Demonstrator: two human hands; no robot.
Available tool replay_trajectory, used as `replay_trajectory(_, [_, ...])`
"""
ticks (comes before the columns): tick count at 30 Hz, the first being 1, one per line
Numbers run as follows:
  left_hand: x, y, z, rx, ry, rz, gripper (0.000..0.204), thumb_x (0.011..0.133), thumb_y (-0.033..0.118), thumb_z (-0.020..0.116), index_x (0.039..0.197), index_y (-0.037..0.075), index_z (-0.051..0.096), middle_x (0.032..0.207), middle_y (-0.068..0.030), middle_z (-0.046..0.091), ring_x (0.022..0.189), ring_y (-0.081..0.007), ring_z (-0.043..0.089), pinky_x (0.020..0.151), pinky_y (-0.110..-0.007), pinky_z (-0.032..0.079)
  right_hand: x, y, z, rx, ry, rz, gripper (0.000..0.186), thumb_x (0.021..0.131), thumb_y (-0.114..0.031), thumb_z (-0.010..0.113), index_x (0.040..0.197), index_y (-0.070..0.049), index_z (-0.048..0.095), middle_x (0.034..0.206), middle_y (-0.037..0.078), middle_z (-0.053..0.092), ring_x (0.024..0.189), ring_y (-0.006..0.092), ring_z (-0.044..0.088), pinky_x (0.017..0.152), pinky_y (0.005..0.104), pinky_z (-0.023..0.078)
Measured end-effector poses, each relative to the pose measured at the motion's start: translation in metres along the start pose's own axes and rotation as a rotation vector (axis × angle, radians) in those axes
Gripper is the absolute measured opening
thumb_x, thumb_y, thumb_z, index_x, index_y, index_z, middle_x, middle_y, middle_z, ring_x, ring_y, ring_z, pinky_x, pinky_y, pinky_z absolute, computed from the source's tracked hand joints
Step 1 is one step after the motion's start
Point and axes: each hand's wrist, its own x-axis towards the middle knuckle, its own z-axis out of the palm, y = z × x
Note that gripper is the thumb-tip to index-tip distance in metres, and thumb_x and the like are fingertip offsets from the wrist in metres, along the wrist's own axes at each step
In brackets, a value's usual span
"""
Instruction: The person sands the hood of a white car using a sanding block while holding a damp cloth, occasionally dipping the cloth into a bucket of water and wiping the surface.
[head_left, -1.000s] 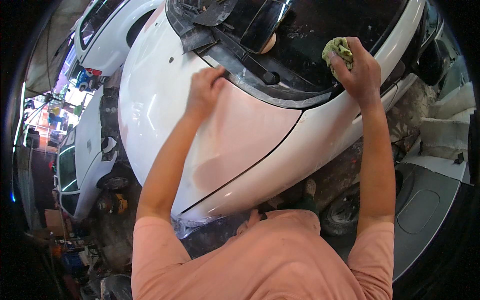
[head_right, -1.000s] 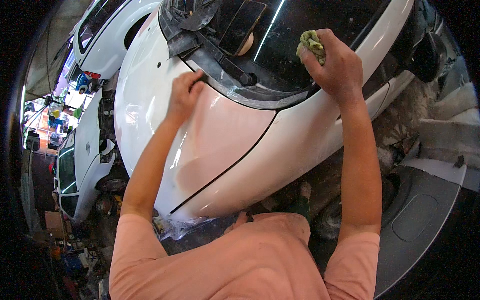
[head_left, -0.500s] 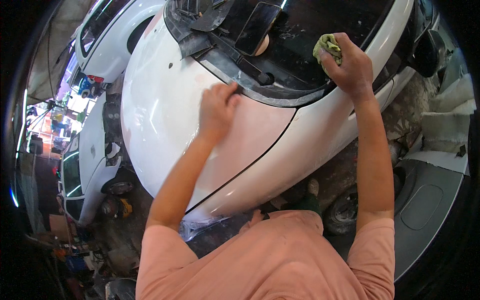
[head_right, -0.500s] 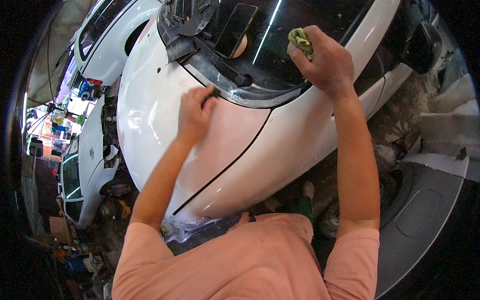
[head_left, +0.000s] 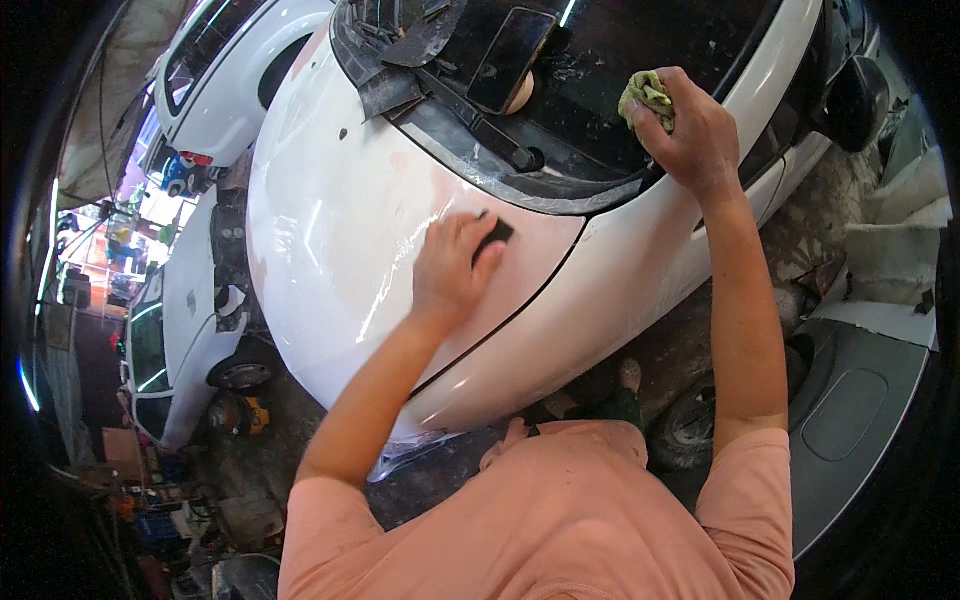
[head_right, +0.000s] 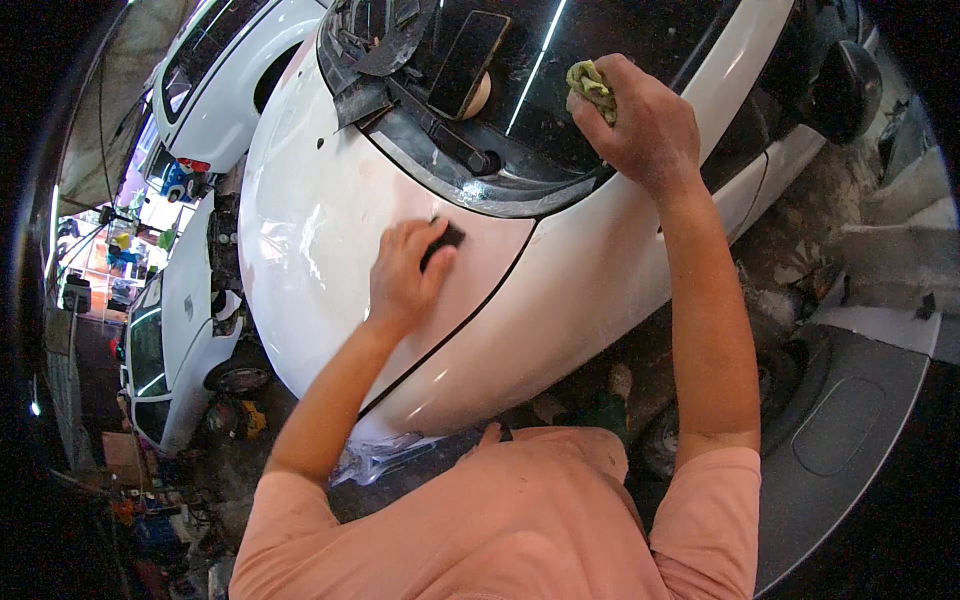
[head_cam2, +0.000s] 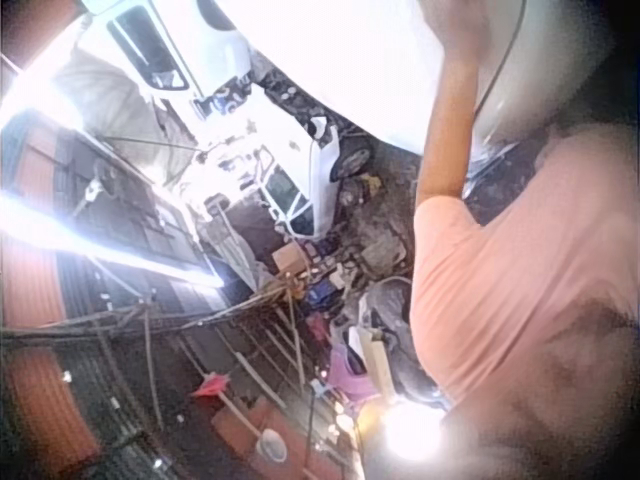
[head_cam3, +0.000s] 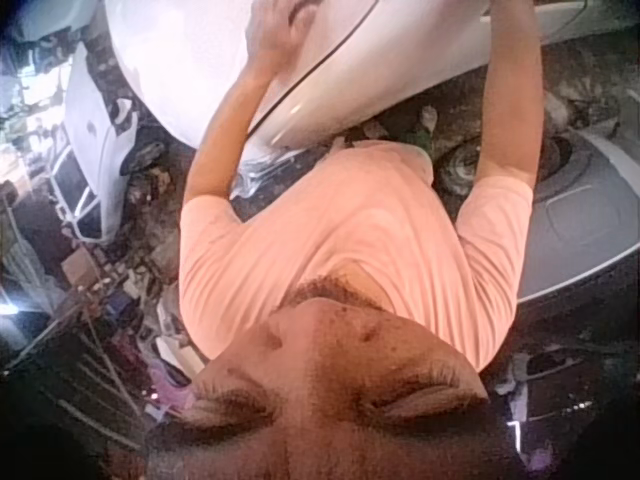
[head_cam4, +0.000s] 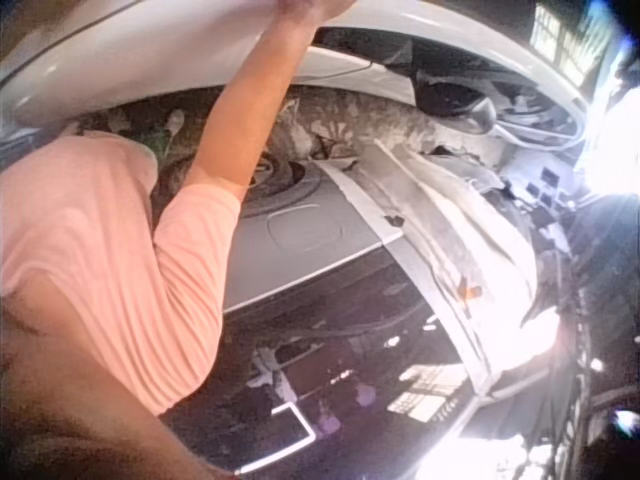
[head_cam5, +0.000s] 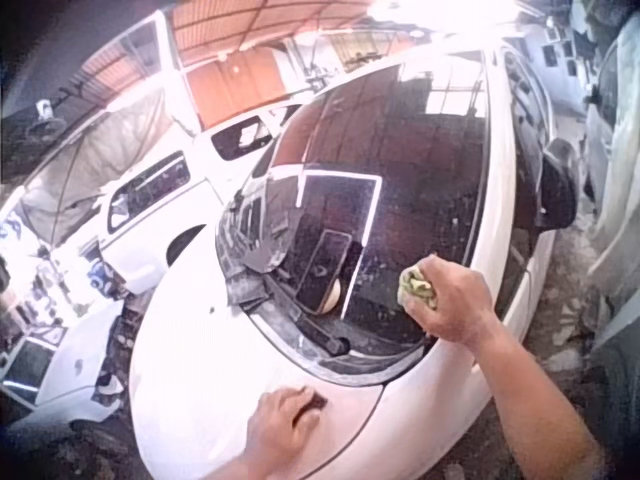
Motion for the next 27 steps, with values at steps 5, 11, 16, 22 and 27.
replay_trajectory(5, [0.058, -0.029, 0.007, 0.053, 0.013, -0.152, 0.032, 0.102, 0.030, 0.068, 0.127, 0.009, 0.071, 0.120, -0.0115, 0.067, 0.108, -0.0374, 0.060, 0.093, -0.048, 0.053, 0.001, -0.003, 0.000, 0.040, -0.005, -0.011, 0.029, 0.096, -0.037, 0.075, 0.114, -0.015, 0.066, 0.090, 0.011, 0.078, 0.078, 0.0276, 0.078, 0.066, 0.0409, 0.062])
replay_trajectory(11, [0.000, 0.002, -0.003, 0.023, -0.015, -0.043, 0.034, 0.100, 0.029, 0.070, 0.128, 0.010, 0.071, 0.120, -0.0105, 0.066, 0.107, -0.0366, 0.060, 0.091, -0.047, 0.054, 0.003, -0.004, -0.007, 0.107, -0.025, 0.024, 0.030, 0.096, -0.037, 0.074, 0.113, -0.015, 0.065, 0.089, 0.011, 0.076, 0.081, 0.0301, 0.077, 0.069, 0.0445, 0.059])
replay_trajectory(16, [0.071, -0.060, -0.001, 0.048, 0.084, -0.128, 0.034, 0.098, 0.026, 0.072, 0.126, 0.007, 0.072, 0.118, -0.0134, 0.068, 0.112, -0.0375, 0.061, 0.096, -0.047, 0.052, 0.005, -0.007, -0.006, 0.101, -0.054, 0.003, 0.031, 0.097, -0.037, 0.073, 0.115, -0.012, 0.064, 0.093, 0.013, 0.076, 0.082, 0.0323, 0.077, 0.070, 0.0452, 0.059])
replay_trajectory(22, [-0.013, 0.005, -0.011, -0.046, -0.081, 0.041, 0.041, 0.095, 0.029, 0.076, 0.131, 0.010, 0.071, 0.121, -0.0124, 0.068, 0.112, -0.0353, 0.061, 0.099, -0.046, 0.052, 0.005, 0.000, -0.009, 0.137, -0.039, -0.055, 0.032, 0.096, -0.031, 0.072, 0.117, -0.008, 0.063, 0.096, 0.017, 0.074, 0.086, 0.0388, 0.074, 0.073, 0.0462, 0.057])
replay_trajectory(27, [-0.044, 0.050, -0.056, -0.185, -0.061, -0.070, 0.042, 0.098, 0.026, 0.074, 0.133, 0.006, 0.067, 0.125, -0.0162, 0.067, 0.112, -0.0365, 0.063, 0.098, -0.046, 0.052, 0.001, 0.002, -0.012, 0.291, -0.053, -0.048, 0.027, 0.098, -0.024, 0.073, 0.118, -0.008, 0.065, 0.099, 0.015, 0.074, 0.088, 0.0342, 0.074, 0.077, 0.0437, 0.057])
